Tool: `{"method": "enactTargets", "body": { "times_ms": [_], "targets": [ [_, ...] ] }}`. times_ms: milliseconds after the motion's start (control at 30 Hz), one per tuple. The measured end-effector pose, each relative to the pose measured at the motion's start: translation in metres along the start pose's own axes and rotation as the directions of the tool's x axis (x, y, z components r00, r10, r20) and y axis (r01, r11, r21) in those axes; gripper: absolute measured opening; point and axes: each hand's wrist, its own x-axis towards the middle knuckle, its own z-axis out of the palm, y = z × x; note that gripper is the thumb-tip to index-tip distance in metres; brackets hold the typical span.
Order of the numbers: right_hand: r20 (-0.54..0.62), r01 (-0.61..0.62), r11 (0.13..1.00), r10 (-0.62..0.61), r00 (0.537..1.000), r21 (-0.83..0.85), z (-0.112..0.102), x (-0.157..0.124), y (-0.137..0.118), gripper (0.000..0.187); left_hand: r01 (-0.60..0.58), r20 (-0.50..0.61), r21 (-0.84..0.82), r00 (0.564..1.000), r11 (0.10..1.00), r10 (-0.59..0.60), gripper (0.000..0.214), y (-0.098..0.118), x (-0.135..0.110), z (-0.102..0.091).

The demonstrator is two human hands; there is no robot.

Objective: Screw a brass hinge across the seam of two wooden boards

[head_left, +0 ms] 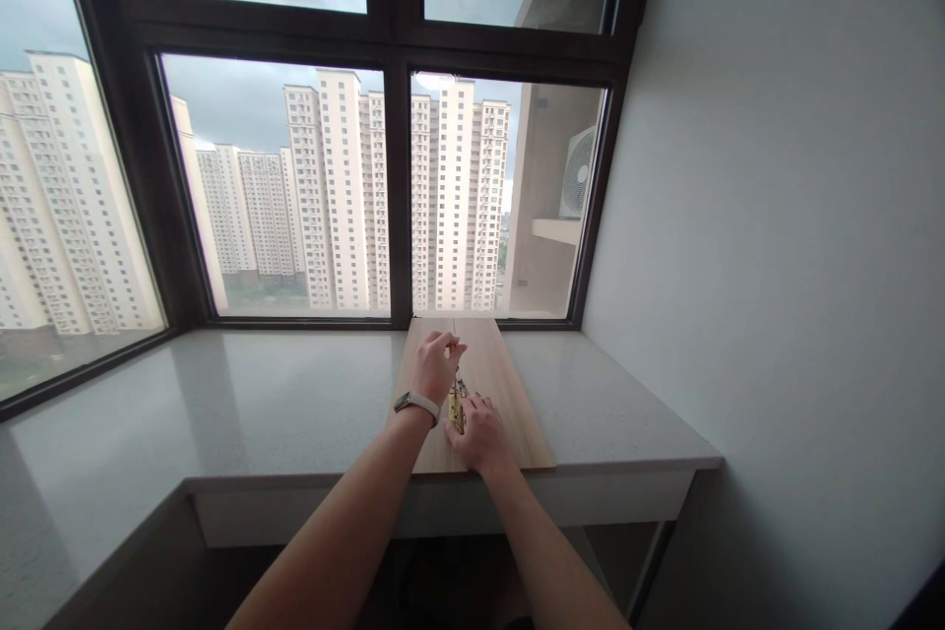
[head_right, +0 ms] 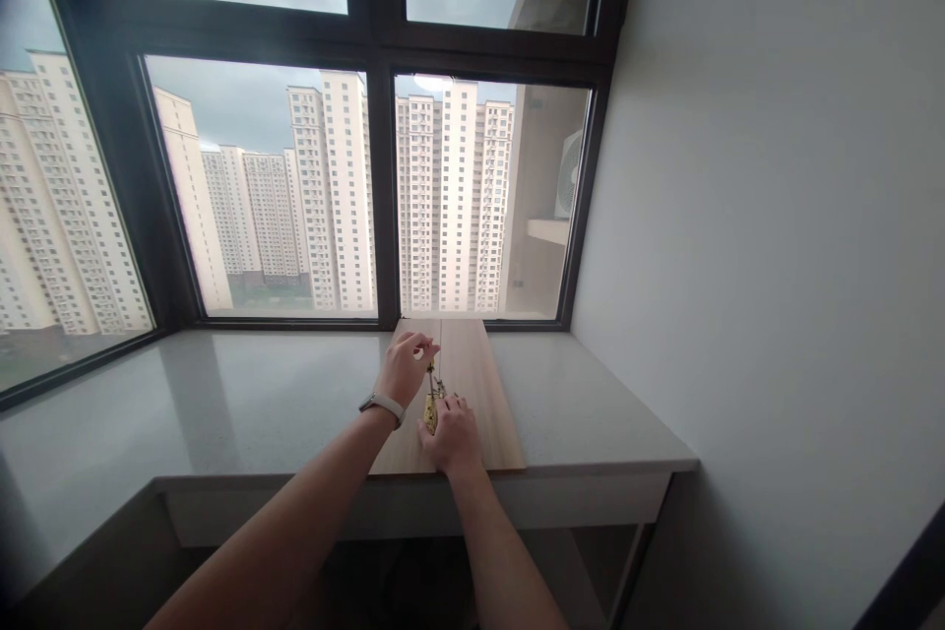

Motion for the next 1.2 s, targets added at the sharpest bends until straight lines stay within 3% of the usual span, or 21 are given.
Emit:
{"method": "enactTargets", "body": {
  "times_ms": [267,533,667,1033,1200],
  "targets": [
    [0.011,-0.01,1.0,0.01,1.0,0.003,-0.0012,0.0004,-0.0005,0.046,0.063,-0.008,0.027,0.998,0.998,-0.063,0.006,-0.0011,0.0009,0.0001],
    [-0.005,-0.004,1.0,0.004,1.0,0.003,-0.0001,0.0002,-0.0006,0.043,0.006,0.016,-0.053,1.0,0.999,-0.005,0.012,-0.0053,-0.0012,0.0019],
    [-0.004,-0.007,1.0,0.007,1.0,-0.004,-0.0009,0.0,-0.0007,0.043,-0.014,-0.002,-0.026,1.0,1.0,0.014,0.005,-0.0044,-0.0029,0.0033],
    [-0.001,0.002,1.0,-0.002,1.0,0.003,0.0008,0.0002,0.0009,0.045,0.033,-0.053,0.043,0.998,0.999,-0.031,0.006,-0.0025,-0.0032,0.0057],
    [0.003,-0.004,1.0,0.004,1.0,0.004,0.0012,0.0007,0.0013,0.045,0.007,-0.005,-0.016,1.0,1.0,-0.007,0.011,-0.0023,-0.004,0.0082]
  ]
}}
